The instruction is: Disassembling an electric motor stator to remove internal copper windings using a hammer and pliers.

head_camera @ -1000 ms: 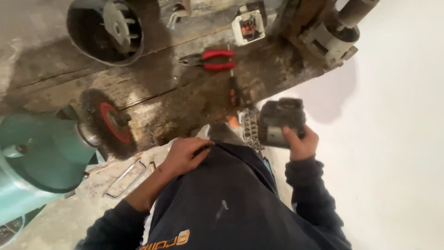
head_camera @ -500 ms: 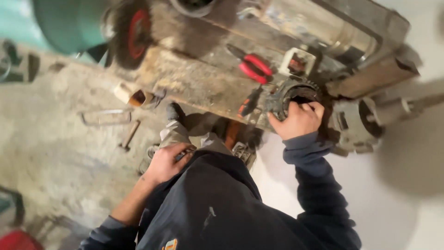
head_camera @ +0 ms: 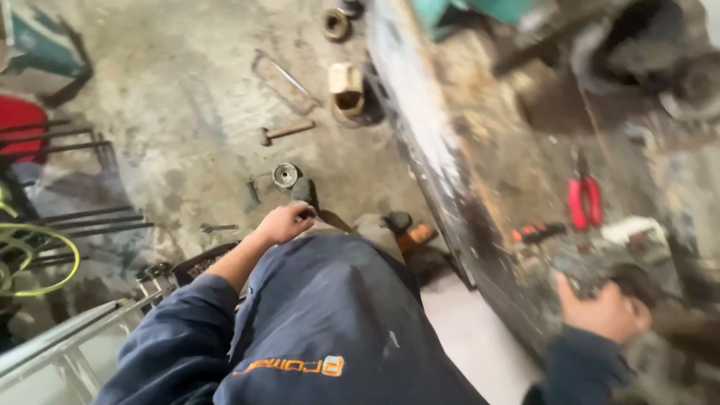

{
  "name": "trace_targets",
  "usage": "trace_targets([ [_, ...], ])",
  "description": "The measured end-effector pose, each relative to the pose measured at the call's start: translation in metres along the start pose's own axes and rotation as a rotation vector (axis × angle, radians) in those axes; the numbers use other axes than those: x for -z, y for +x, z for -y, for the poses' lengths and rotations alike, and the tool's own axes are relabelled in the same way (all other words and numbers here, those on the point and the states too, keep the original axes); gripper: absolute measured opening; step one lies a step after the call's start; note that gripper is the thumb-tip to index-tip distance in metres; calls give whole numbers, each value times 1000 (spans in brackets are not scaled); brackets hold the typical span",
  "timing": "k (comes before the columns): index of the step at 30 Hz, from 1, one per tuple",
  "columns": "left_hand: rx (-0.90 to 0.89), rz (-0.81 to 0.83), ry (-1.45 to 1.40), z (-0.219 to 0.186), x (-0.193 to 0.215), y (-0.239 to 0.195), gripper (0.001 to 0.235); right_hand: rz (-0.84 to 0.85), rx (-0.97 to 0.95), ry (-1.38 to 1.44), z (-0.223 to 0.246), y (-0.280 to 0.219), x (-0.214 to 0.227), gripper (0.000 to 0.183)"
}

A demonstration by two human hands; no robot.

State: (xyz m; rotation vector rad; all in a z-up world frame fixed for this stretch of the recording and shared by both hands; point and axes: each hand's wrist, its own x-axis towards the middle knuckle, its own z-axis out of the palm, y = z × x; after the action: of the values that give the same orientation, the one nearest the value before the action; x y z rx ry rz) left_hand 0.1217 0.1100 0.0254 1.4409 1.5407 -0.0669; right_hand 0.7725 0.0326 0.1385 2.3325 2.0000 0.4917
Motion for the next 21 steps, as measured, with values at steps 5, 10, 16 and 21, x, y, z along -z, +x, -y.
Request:
trace_targets([
  [5, 242, 38, -37, 129, 26, -49, 41, 77, -98, -76, 19, 6, 30, 59],
  [10, 200, 1, -114, 214, 81, -54, 41, -88, -240, 86, 105, -21, 77, 46],
  [16, 155, -62, -179, 288, 165, -41, 38, 420, -251, 308, 269, -32, 86, 63],
  [21, 178, -79, -76, 324, 215, -16, 37, 732, -320, 378, 329, -65, 84, 74],
])
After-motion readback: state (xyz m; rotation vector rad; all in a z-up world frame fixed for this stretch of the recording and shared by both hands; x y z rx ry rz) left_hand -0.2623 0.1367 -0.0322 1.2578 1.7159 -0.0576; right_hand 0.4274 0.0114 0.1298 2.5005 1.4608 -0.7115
